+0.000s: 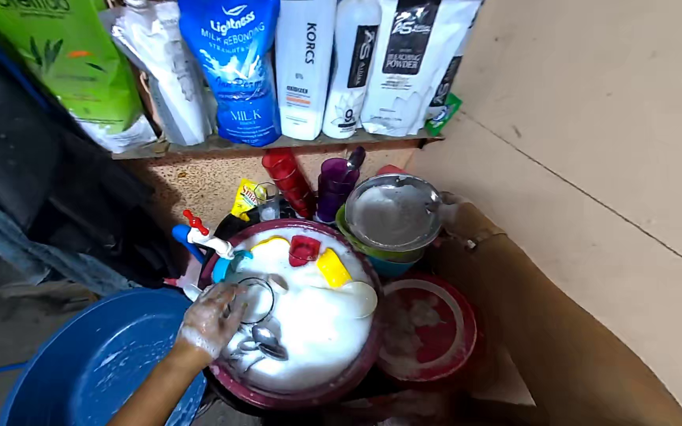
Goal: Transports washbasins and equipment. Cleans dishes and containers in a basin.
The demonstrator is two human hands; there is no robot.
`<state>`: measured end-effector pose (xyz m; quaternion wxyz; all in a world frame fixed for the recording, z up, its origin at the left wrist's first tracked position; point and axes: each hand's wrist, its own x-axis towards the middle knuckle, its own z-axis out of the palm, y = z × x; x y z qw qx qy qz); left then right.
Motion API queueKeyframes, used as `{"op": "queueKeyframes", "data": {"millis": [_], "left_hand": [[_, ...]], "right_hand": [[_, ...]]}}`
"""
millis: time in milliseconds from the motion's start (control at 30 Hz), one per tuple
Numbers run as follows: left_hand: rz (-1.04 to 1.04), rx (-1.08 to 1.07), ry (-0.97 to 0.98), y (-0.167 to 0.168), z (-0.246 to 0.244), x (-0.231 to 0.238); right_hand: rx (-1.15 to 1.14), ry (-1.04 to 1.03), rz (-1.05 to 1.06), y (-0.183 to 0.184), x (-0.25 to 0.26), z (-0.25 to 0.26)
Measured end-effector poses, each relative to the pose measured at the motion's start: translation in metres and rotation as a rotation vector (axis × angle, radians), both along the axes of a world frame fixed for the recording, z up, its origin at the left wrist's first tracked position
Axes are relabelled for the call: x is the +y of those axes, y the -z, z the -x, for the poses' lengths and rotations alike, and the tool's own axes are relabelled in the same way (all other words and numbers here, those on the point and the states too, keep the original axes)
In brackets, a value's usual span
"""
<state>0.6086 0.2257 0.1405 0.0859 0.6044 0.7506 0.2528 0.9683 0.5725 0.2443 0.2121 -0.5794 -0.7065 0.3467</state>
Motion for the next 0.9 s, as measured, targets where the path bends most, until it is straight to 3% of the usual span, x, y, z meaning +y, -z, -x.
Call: {"op": "queueKeyframes", "data": {"millis": [133, 200, 300, 400, 533, 633, 700, 800, 900], "left_hand": [[0.259, 0.131, 0.086, 0.001, -0.017, -0.011], [0.412, 0.199, 0.082, -0.004, -0.028, -0.002], [0.669, 0.224, 0.114, -0.012, -0.041, 0.023], [0.698, 0.226, 0.110, -0.004, -0.051, 0.043], [0.520, 0.174, 0.143, -0.006, -0.049, 0.040], [0.517, 0.086, 0.205, -0.029, -0.035, 0.022], [0.488, 0.055, 0.252, -0.029, -0.021, 0.010], [0.408, 0.047, 0.352, -0.018, -0.006, 0.001], [0.382, 0.016, 0.405, -0.015, -0.004, 0.001]], "right_hand": [[0.065, -0.143, -0.120, -0.009, -0.007, 0.024], [-0.010, -0.167, -0.240, -0.017, -0.020, 0.044], [-0.115, -0.256, -0.564, -0.024, -0.049, 0.064], [-0.126, -0.284, -0.869, -0.023, -0.066, 0.066], [-0.048, -0.029, -0.602, -0.019, -0.060, 0.036], [0.059, 0.100, -0.323, -0.003, -0.038, 0.008], [0.003, 0.165, -0.192, 0.008, -0.027, -0.002], [-0.275, 0.157, -0.186, 0.012, -0.022, -0.001], [-0.364, 0.101, -0.435, -0.002, -0.048, 0.026]]}}
